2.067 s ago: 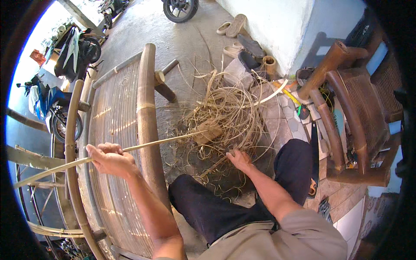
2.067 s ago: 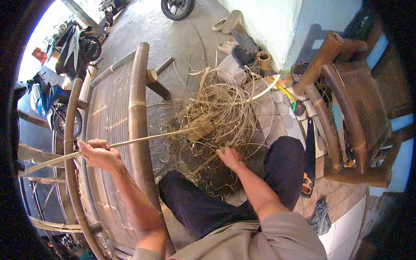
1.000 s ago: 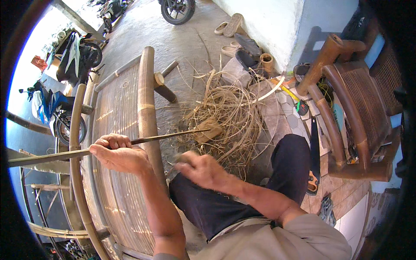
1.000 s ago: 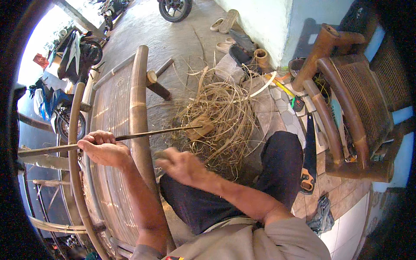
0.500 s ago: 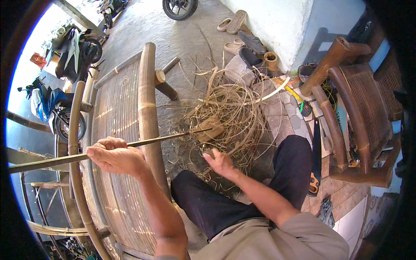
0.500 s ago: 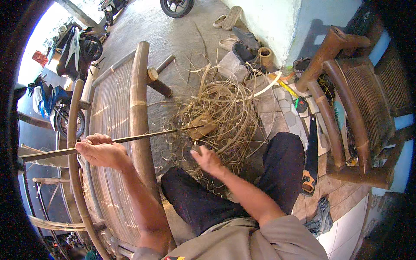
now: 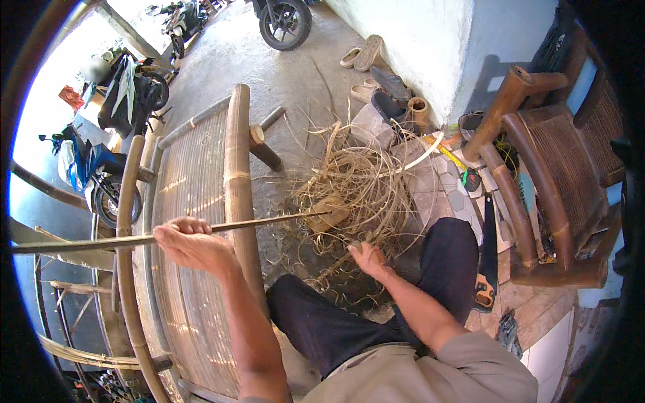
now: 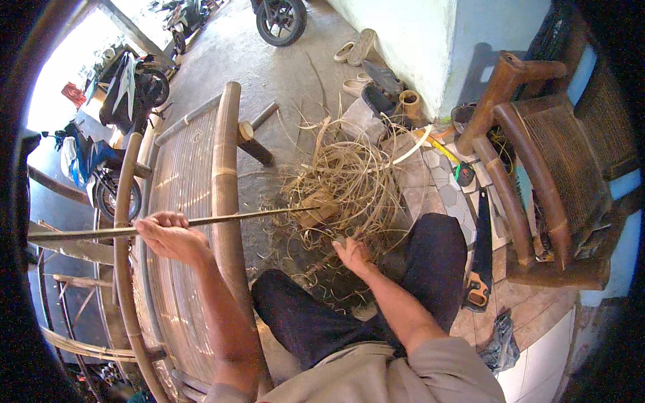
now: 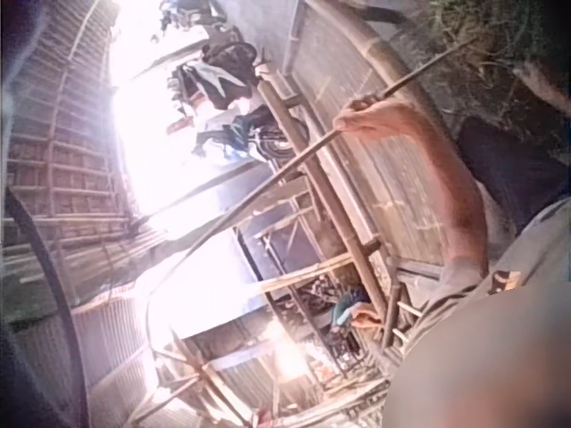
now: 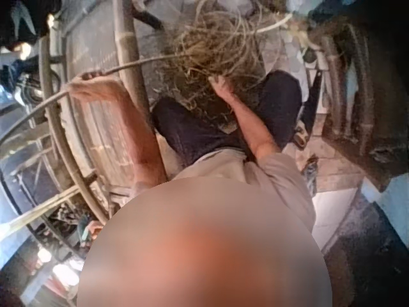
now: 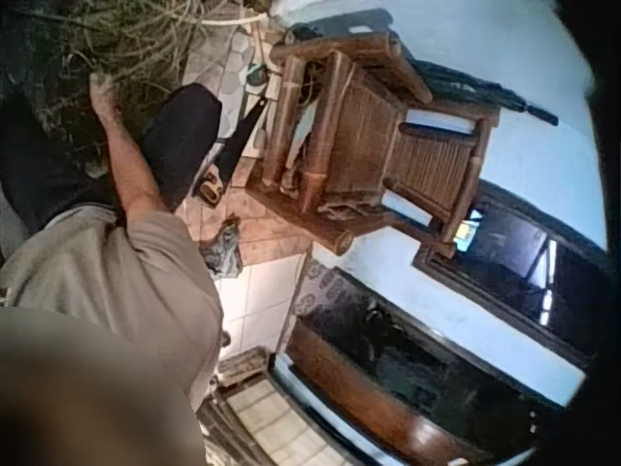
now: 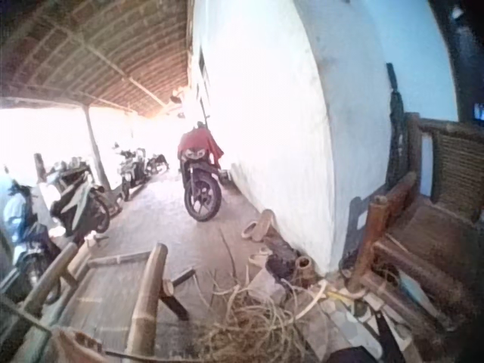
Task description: The person weaves thin bamboo strips into a bamboo frame using a knife to split and prepare the strips. They repeatedly insert the strips into the frame and trim excess material.
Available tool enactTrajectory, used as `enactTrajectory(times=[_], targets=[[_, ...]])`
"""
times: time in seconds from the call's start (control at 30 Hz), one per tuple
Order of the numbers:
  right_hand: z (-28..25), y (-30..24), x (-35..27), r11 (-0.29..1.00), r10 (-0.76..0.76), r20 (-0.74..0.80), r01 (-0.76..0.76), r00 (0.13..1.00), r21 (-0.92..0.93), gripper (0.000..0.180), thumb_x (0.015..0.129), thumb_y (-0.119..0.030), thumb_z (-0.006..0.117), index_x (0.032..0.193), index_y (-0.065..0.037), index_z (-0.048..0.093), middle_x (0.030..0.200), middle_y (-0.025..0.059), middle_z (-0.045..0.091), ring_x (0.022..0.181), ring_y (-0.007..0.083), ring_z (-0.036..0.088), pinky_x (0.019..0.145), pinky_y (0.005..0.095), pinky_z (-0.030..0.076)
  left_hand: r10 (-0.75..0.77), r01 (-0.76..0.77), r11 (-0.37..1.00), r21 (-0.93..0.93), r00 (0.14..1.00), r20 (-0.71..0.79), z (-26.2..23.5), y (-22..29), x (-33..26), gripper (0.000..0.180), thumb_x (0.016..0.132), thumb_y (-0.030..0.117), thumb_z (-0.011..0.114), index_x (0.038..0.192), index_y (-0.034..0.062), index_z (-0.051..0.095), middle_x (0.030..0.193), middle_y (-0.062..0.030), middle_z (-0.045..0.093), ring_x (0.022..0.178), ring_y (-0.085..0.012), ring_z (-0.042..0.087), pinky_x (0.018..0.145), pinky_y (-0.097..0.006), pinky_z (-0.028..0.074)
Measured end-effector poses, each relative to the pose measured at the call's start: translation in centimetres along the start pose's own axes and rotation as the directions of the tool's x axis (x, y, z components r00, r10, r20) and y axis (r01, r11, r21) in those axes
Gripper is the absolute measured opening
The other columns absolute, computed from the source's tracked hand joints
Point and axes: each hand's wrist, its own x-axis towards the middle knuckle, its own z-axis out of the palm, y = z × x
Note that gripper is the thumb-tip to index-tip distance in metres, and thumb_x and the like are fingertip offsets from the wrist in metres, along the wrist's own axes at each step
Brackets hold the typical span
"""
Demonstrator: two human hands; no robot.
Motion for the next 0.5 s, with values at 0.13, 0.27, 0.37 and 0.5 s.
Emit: enactTrajectory(times=[0.13, 0.27, 0.37, 0.5], targets=[[1.9, 1.9, 0.8, 1.0, 0.014, -0.05, -0.014, 0.999, 0.008, 0.066, 0.098, -0.059, 0.053, 0.123, 0.001, 0.063, 0.111, 0.0296, 0.07, 0.107, 0.0475, 0.067, 0.091, 0.0544, 0.052, 0.072, -0.058, 0.987, -0.15, 0.994, 0.086, 0.8, 2.7, 2.3, 0.043, 0.106, 0.052, 0.052, 0.09, 0.0116, 0.048, 0.072, 0.0009, 0.04, 0.063, -0.0112, 0.038, 0.055, -0.029, 0.037], [1.1, -0.5, 0.8, 0.965, 0.098, 0.141, -0.129, 0.985, 0.227, 0.059, 0.099, -0.054, 0.056, 0.117, 0.002, 0.063, 0.101, 0.0273, 0.07, 0.088, 0.0435, 0.069, 0.081, 0.0521, 0.054, 0.194, -0.194, 0.962, -0.193, 0.981, -0.02, 0.1, 8.9, 8.4, 0.03, 0.107, 0.038, 0.05, 0.095, 0.0102, 0.051, 0.071, 0.003, 0.037, 0.061, -0.0075, 0.034, 0.052, -0.025, 0.029], [-0.9, -3.9, -0.4, 0.959, -0.054, -0.007, 0.053, 0.999, 0.279, 0.054, 0.099, -0.051, 0.058, 0.112, 0.001, 0.064, 0.09, 0.0252, 0.07, 0.085, 0.0421, 0.07, 0.077, 0.0504, 0.054, 0.273, -0.253, 0.932, -0.259, 0.961, 0.042, 0.1, 11.0, 10.4, 0.038, 0.107, 0.045, 0.05, 0.093, 0.01, 0.053, 0.068, 0.0033, 0.035, 0.057, -0.0061, 0.033, 0.049, -0.025, 0.025], [-3.9, -9.4, -4.2, 0.861, -0.257, -0.111, 0.279, 0.96, 0.424, 0.048, 0.1, -0.047, 0.06, 0.108, 0.0, 0.064, 0.084, 0.024, 0.07, 0.085, 0.0423, 0.07, 0.075, 0.05, 0.052, 0.016, 0.042, 0.881, -0.471, 0.993, 0.118, 1.0, 9.9, 8.9, 0.042, 0.108, 0.048, 0.044, 0.09, 0.0119, 0.056, 0.067, 0.0019, 0.038, 0.057, -0.0092, 0.034, 0.051, -0.029, 0.028]])
